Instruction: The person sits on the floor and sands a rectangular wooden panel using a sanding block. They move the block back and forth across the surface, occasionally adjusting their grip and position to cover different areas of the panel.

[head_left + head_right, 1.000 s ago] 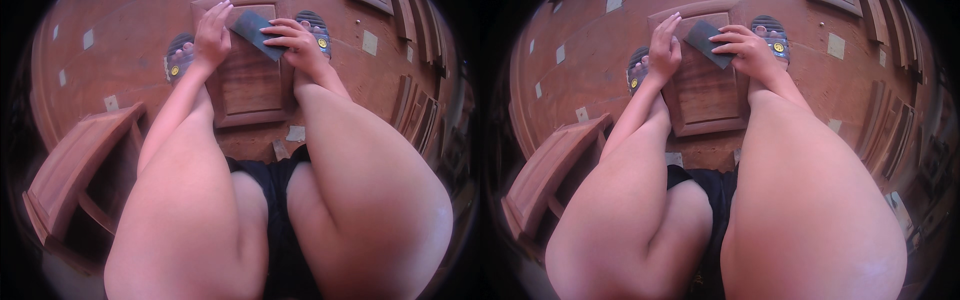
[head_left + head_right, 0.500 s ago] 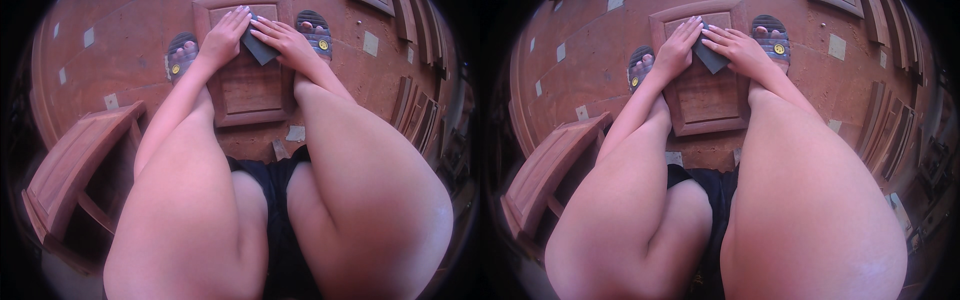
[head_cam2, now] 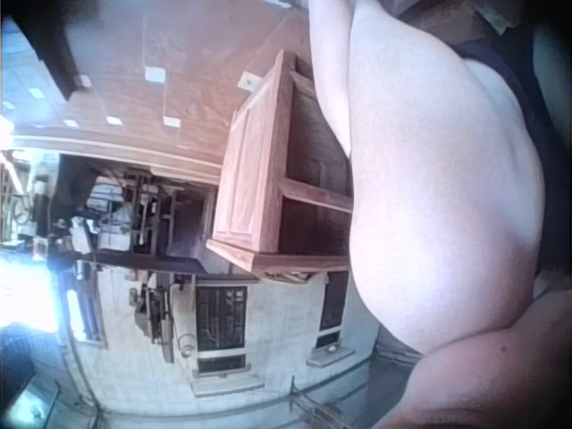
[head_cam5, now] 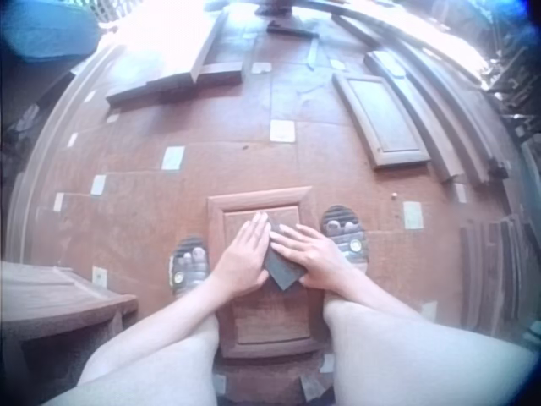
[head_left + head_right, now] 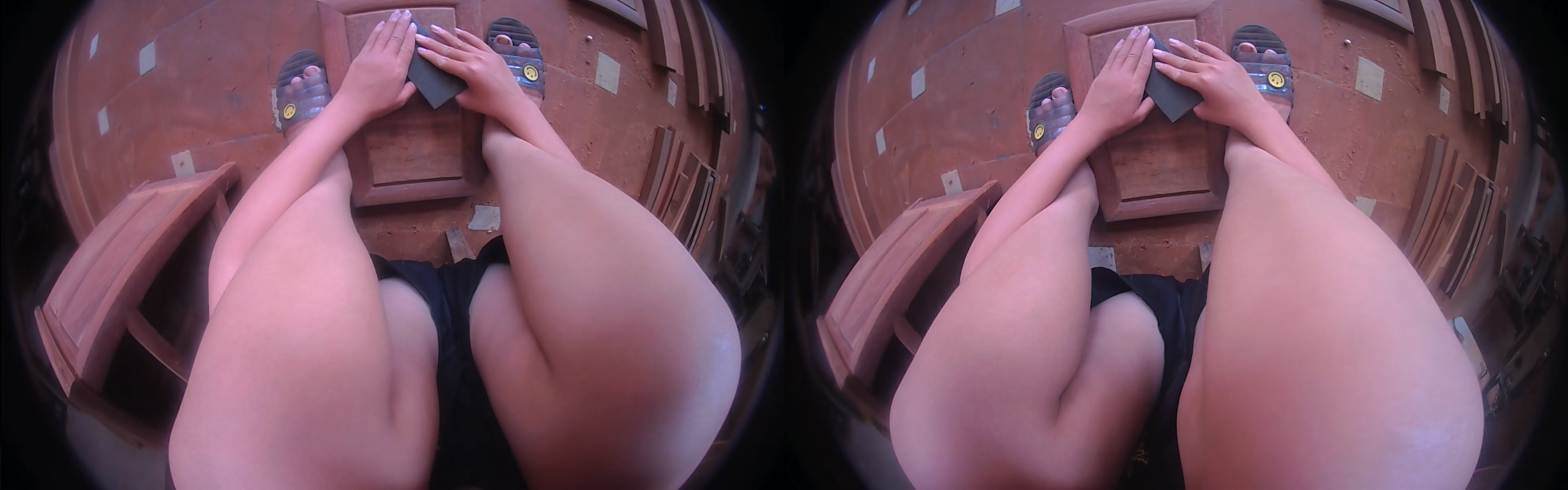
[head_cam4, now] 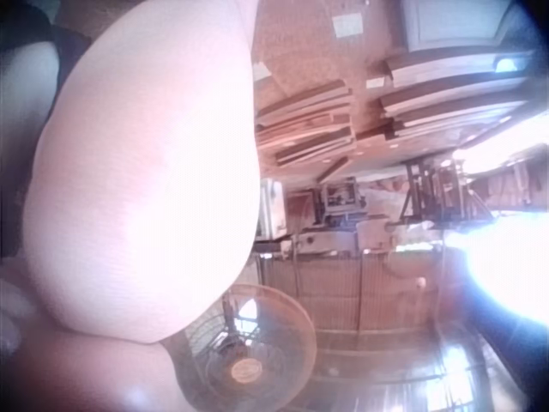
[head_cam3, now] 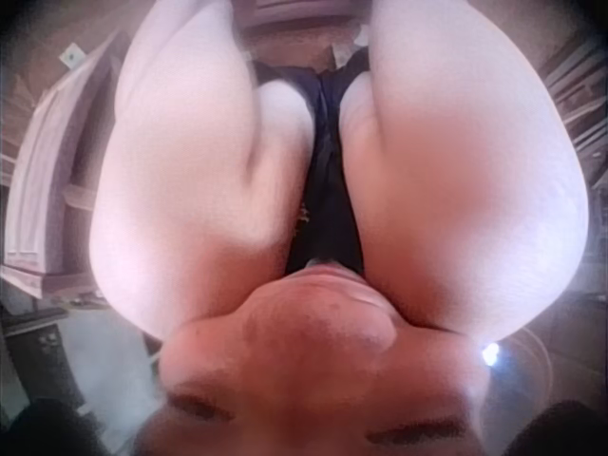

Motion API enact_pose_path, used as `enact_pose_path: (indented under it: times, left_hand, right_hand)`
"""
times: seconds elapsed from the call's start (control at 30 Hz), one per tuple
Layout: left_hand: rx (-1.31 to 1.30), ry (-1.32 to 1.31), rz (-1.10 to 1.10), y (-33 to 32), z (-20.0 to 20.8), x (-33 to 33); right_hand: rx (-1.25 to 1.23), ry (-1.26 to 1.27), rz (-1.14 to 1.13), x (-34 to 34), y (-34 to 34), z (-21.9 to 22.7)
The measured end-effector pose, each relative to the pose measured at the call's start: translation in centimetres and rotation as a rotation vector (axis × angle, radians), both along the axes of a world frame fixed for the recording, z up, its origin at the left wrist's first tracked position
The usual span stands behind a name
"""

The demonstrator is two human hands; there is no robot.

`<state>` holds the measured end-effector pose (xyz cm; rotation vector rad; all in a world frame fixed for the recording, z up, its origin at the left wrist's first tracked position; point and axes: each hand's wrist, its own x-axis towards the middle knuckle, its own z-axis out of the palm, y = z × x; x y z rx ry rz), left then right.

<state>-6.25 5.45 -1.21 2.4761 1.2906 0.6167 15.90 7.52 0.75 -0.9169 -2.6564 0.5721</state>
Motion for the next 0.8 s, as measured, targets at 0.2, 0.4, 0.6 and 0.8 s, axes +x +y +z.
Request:
enact_pose_path:
  times: [0.2,0.4,0.6,0.8]
  left_hand:
    - [0.042,0.125,0.057,-0.9,1.0,0.8]
    - [0.268,0.574,0.125,-0.2,0.5,3.3]
    - [0.007,1.055,0.093,-1.0,4.2,6.2]
    - [0.031,0.873,0.196,-0.9,2.6,5.4]
  right_hand:
    - [-0.028,0.106,-0.067,0.1,0.2,0.2]
    - [0.003,0.317,-0.420,0.5,0.5,-1.4]
    - [-0.041,0.278,-0.467,1.3,0.4,-1.9]
    - [-0.043,0.330,-0.467,1.4,0.5,-2.4]
